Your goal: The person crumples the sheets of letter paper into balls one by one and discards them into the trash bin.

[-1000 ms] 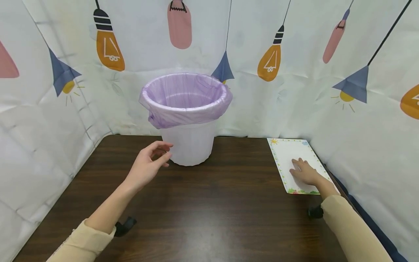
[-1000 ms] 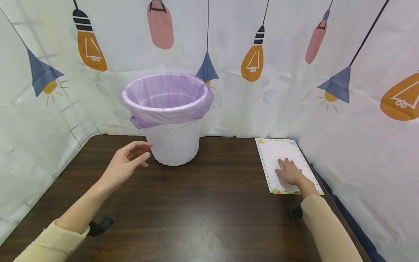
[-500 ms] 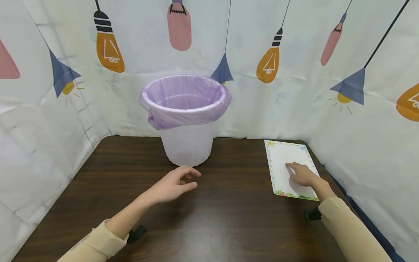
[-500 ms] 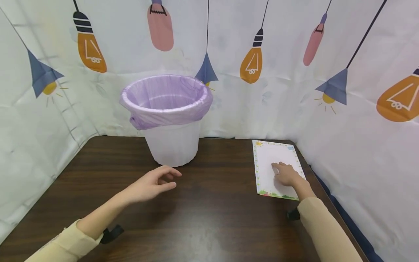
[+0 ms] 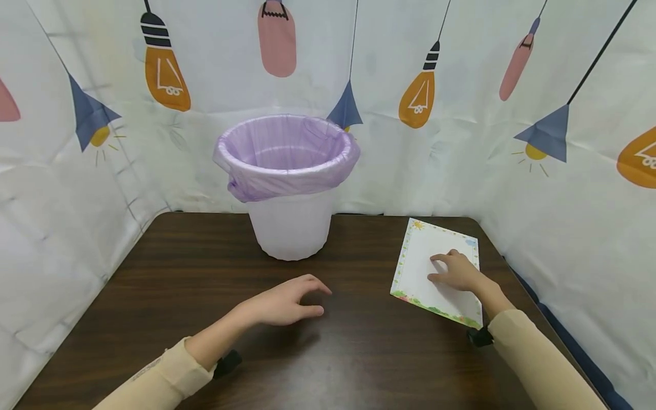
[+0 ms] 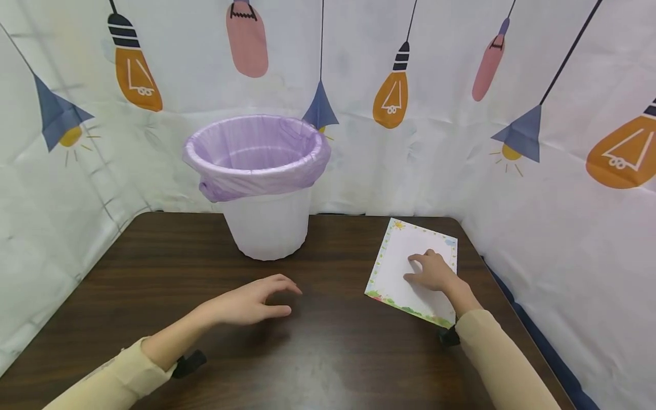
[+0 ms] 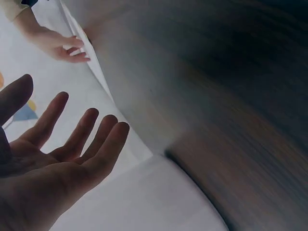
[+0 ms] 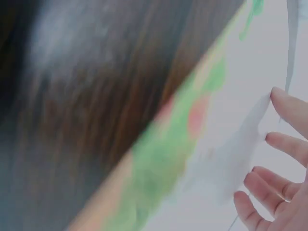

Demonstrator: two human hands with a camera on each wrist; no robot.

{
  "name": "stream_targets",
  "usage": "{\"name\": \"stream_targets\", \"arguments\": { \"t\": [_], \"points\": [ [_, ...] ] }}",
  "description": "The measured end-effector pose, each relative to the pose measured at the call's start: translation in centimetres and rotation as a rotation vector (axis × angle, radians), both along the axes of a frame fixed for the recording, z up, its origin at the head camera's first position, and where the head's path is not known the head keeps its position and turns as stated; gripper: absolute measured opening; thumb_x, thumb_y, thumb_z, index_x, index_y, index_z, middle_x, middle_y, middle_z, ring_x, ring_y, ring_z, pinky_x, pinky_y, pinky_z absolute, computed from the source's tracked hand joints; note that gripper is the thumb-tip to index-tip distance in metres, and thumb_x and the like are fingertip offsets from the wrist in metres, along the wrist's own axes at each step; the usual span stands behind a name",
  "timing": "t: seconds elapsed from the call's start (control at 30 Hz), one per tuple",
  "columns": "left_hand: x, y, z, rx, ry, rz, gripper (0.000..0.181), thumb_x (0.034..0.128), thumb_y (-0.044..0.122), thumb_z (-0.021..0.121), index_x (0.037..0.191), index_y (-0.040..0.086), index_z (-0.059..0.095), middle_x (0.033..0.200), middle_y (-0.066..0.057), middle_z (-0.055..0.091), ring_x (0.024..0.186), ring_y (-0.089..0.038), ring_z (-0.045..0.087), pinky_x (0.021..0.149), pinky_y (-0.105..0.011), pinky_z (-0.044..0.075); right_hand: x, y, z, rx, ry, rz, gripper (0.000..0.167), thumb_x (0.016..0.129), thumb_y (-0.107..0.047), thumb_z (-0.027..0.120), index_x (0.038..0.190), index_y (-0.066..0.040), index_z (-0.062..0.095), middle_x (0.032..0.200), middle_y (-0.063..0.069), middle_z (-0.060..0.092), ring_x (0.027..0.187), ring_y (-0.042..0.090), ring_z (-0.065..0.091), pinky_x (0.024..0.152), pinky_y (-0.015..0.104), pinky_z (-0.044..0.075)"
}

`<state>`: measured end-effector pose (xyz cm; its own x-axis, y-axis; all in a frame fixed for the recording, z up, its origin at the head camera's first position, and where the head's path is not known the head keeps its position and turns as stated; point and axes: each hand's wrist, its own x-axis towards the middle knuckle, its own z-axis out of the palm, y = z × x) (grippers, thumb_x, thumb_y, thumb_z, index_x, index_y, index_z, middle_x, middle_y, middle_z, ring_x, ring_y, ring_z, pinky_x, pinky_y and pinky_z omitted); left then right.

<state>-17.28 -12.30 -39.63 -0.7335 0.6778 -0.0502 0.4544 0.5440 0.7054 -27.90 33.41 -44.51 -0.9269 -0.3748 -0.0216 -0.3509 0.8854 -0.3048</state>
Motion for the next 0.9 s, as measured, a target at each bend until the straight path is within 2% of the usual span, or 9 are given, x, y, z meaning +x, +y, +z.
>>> {"name": "stream_targets", "arguments": {
  "t": [0.13,0.2,0.33,0.43,0.5,0.57,0.7,0.77,0.9],
  "points": [
    [0.0,0.6,0.0,-0.039,-0.012,-0.021,0.039,0.1035,0.029,0.065,0.137,0.009,0.061,0.137,0.000,0.053,0.128,-0.028,0.052,0.103,-0.050,0.044,-0.2,-0.9,0.0,-0.022,-0.037,0.015,0.062,0.091,-0.040,0.078,0.132,0.004,0.065,0.101,0.018,0.060,0.089,0.029,0.053,0.074,0.043,0.047],
    [0.0,0.8,0.0,-0.053,-0.020,-0.027,0.040,0.1032,0.028,0.065,0.137,0.008,0.061,0.137,-0.001,0.053,0.129,-0.028,0.052,0.104,-0.050,0.044,-0.2,-1.0,0.0,-0.034,-0.050,0.024,0.063,0.092,-0.040,0.077,0.135,0.004,0.063,0.101,0.017,0.060,0.090,0.029,0.054,0.075,0.043,0.047],
    [0.0,1.1,-0.1,-0.077,-0.023,-0.036,0.041,0.1027,0.027,0.066,0.138,0.007,0.061,0.139,-0.003,0.052,0.131,-0.029,0.051,0.106,-0.050,0.043,-0.3,-0.2,-0.1,-0.089,-0.024,0.021,0.069,0.090,-0.038,0.080,0.140,0.004,0.057,0.121,0.031,0.056,0.111,0.047,0.053,0.089,0.060,0.048],
    [-0.2,1.3,-0.4,-0.100,-0.026,-0.041,0.043,0.1025,0.027,0.066,0.140,0.007,0.059,0.141,-0.003,0.051,0.133,-0.028,0.050,0.107,-0.049,0.043,-0.5,1.1,-0.2,-0.146,-0.020,-0.015,0.079,0.086,-0.037,0.085,0.145,0.004,0.052,0.146,0.042,0.035,0.133,0.063,0.032,0.098,0.077,0.034],
    [-0.3,1.3,-0.6,-0.112,-0.030,-0.042,0.046,0.1025,0.028,0.066,0.143,0.008,0.057,0.144,-0.004,0.050,0.135,-0.028,0.048,0.108,-0.049,0.042,-0.7,2.0,-0.3,-0.172,-0.061,-0.044,0.086,0.084,-0.038,0.086,0.148,0.004,0.047,0.155,0.045,0.017,0.139,0.068,0.016,0.101,0.082,0.024],
    [-0.4,1.4,-0.8,-0.120,-0.033,-0.041,0.048,0.1024,0.027,0.066,0.146,0.009,0.055,0.147,-0.004,0.049,0.137,-0.027,0.047,0.110,-0.049,0.041,-0.9,2.8,-0.5,-0.170,-0.121,-0.067,0.093,0.082,-0.041,0.087,0.152,0.003,0.043,0.157,0.046,0.007,0.141,0.068,0.006,0.103,0.083,0.018],
    [-0.6,1.5,-1.0,-0.136,-0.034,-0.040,0.051,0.1022,0.026,0.067,0.149,0.011,0.053,0.153,-0.009,0.045,0.142,-0.029,0.043,0.113,-0.050,0.038,-1.0,3.4,-0.6,-0.112,-0.217,-0.077,0.098,0.085,-0.050,0.082,0.156,0.001,0.037,0.157,0.047,0.003,0.142,0.068,0.000,0.104,0.083,0.014],
    [-0.7,1.7,-1.3,-0.148,-0.042,-0.040,0.052,0.1021,0.026,0.067,0.150,0.012,0.052,0.156,-0.013,0.042,0.144,-0.031,0.040,0.114,-0.051,0.036,-0.8,3.5,-0.8,-0.087,-0.228,-0.070,0.097,0.087,-0.053,0.079,0.156,0.001,0.036,0.156,0.048,0.004,0.142,0.068,0.001,0.103,0.084,0.015],
    [-0.9,1.9,-1.5,-0.158,-0.069,-0.028,0.054,0.1018,0.026,0.067,0.152,0.015,0.050,0.160,-0.019,0.034,0.148,-0.035,0.033,0.114,-0.054,0.034,-0.4,2.9,-0.9,-0.022,-0.186,-0.067,0.095,0.089,-0.058,0.074,0.156,-0.002,0.038,0.156,0.047,0.010,0.142,0.067,0.009,0.100,0.085,0.019]
  ]
}}
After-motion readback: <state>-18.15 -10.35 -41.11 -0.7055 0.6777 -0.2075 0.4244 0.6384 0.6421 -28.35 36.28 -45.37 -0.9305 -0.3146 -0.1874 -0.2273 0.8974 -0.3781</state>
